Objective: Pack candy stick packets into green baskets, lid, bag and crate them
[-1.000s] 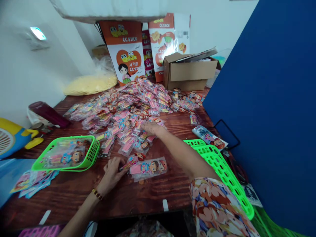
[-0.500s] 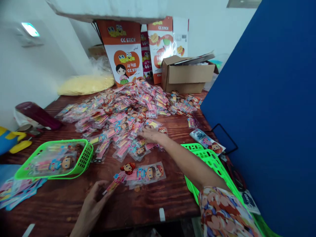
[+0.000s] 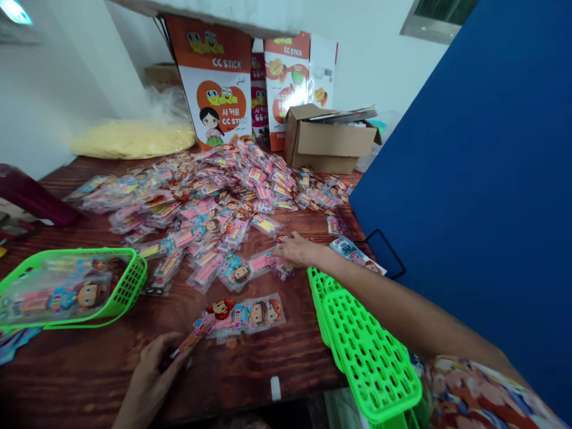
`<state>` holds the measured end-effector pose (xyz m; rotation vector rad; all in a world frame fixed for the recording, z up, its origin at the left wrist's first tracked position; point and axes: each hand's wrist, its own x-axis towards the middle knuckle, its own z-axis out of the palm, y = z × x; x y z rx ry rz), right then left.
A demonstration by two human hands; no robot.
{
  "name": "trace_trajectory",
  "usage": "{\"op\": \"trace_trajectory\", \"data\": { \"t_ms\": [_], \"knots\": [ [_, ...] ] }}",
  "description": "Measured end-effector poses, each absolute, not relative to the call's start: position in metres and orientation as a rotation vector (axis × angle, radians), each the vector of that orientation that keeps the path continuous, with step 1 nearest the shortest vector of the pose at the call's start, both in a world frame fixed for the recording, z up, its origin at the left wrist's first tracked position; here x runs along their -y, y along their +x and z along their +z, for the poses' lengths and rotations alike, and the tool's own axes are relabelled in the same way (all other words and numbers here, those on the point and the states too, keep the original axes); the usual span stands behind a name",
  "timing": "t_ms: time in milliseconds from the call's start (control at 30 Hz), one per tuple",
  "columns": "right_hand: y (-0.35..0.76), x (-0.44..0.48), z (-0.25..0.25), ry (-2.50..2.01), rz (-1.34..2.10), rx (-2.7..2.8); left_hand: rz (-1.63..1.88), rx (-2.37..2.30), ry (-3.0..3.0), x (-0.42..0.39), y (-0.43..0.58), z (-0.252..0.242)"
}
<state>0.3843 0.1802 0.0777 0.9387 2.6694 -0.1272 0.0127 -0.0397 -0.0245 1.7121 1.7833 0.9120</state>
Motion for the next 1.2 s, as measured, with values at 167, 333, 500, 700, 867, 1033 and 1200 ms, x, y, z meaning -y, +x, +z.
{"op": "trace_trajectory", "data": {
  "t_ms": [167, 333, 500, 700, 867, 1033, 1200],
  "knots": [
    [0.392, -0.167, 0.060, 0.960, 0.069, -2.708, 0.881, -1.797, 1.733, 0.041, 0.010, -0.031],
    [0.395, -0.166, 0.058, 0.871, -0.011, -2.812, 0.861, -1.804, 1.734, 0.041, 0.011, -0.028],
    [0.397, -0.165, 0.062, 1.079, -0.079, -2.632, 0.846, -1.788, 1.741, 0.042, 0.012, -0.025],
    [0.377, -0.176, 0.082, 1.193, -0.453, -2.559, 0.866, -1.773, 1.771, 0.042, 0.012, -0.030],
    [0.328, -0.183, 0.082, 1.234, -0.395, -2.551, 0.877, -1.781, 1.751, 0.040, 0.014, -0.022],
    [0.316, -0.182, 0.059, 1.347, -0.351, -2.408, 0.853, -1.756, 1.700, 0.041, 0.018, -0.009],
    [0.339, -0.169, 0.068, 1.517, -0.371, -2.463, 0.828, -1.674, 1.593, 0.039, 0.016, 0.000]
  ]
}}
